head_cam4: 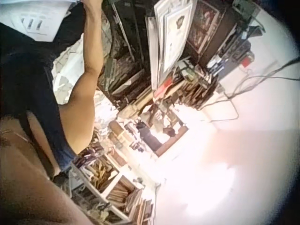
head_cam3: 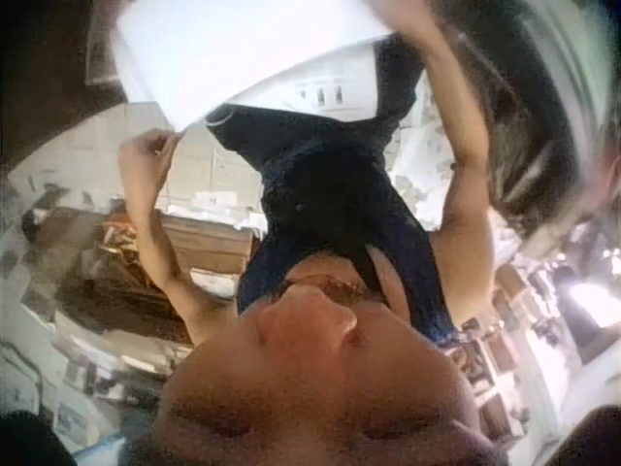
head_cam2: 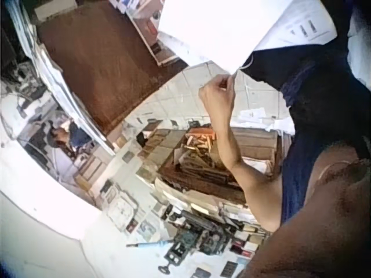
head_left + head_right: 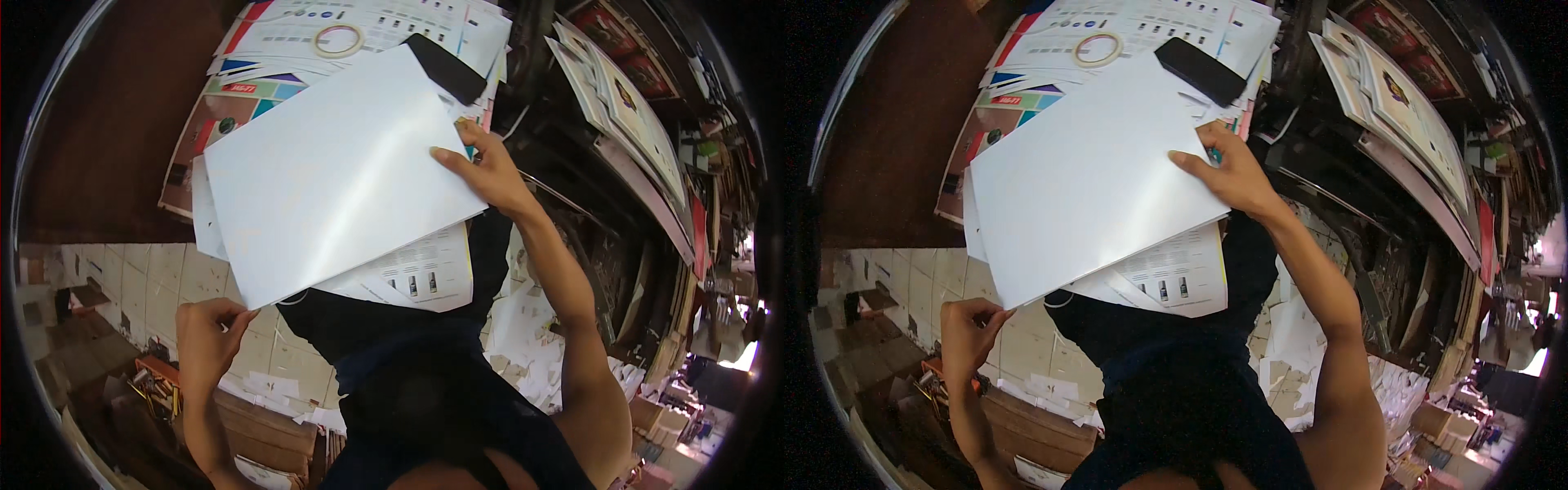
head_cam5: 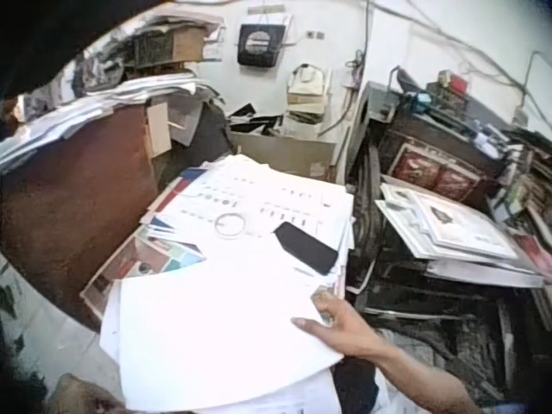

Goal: The person picks up a sheet of white paper from a stack on their lap, aligns it against a guide, and places it onto a stack on a nearby table.

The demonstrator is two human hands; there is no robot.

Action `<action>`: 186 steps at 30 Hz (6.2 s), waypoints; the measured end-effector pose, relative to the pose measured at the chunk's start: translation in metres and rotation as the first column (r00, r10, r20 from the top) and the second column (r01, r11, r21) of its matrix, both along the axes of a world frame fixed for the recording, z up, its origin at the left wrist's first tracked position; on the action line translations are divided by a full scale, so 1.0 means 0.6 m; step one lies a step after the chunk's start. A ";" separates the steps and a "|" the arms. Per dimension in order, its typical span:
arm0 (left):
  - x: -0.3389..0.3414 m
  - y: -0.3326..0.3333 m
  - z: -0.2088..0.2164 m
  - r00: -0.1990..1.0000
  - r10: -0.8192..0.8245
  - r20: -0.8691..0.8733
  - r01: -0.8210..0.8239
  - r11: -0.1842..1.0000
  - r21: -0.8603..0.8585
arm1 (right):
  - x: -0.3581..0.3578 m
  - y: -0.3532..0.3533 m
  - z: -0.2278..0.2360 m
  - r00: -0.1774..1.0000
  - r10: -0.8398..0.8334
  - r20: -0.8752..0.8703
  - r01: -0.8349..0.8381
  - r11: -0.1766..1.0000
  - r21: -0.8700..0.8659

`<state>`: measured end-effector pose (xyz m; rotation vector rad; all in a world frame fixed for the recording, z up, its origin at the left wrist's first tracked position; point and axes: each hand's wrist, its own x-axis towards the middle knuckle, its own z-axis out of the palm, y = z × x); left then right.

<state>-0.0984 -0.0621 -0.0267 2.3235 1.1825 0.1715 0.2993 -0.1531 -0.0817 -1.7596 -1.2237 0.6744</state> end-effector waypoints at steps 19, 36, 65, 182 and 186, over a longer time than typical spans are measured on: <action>0.005 -0.001 -0.009 0.995 0.084 -0.053 -0.088 0.993 -0.077 | 0.013 -0.005 -0.032 0.991 0.031 0.129 -0.038 0.998 0.048; 0.009 0.001 -0.004 0.990 0.116 -0.079 -0.125 0.985 -0.118 | 0.017 -0.005 -0.034 0.981 0.060 0.186 -0.061 0.998 -0.001; -0.018 -0.034 -0.122 0.615 0.669 0.418 0.010 0.523 -0.853 | -0.093 -0.156 0.026 0.664 0.243 0.708 -0.082 0.964 -0.254; 0.349 0.048 0.498 0.980 -0.015 0.198 -0.187 0.256 0.948 | -0.099 -0.031 0.153 0.957 -0.094 -0.273 0.284 0.476 0.832; 0.339 0.027 0.366 0.816 -0.575 -0.057 0.341 0.399 0.851 | -0.082 -0.059 0.128 0.917 0.096 -0.387 0.247 0.625 0.741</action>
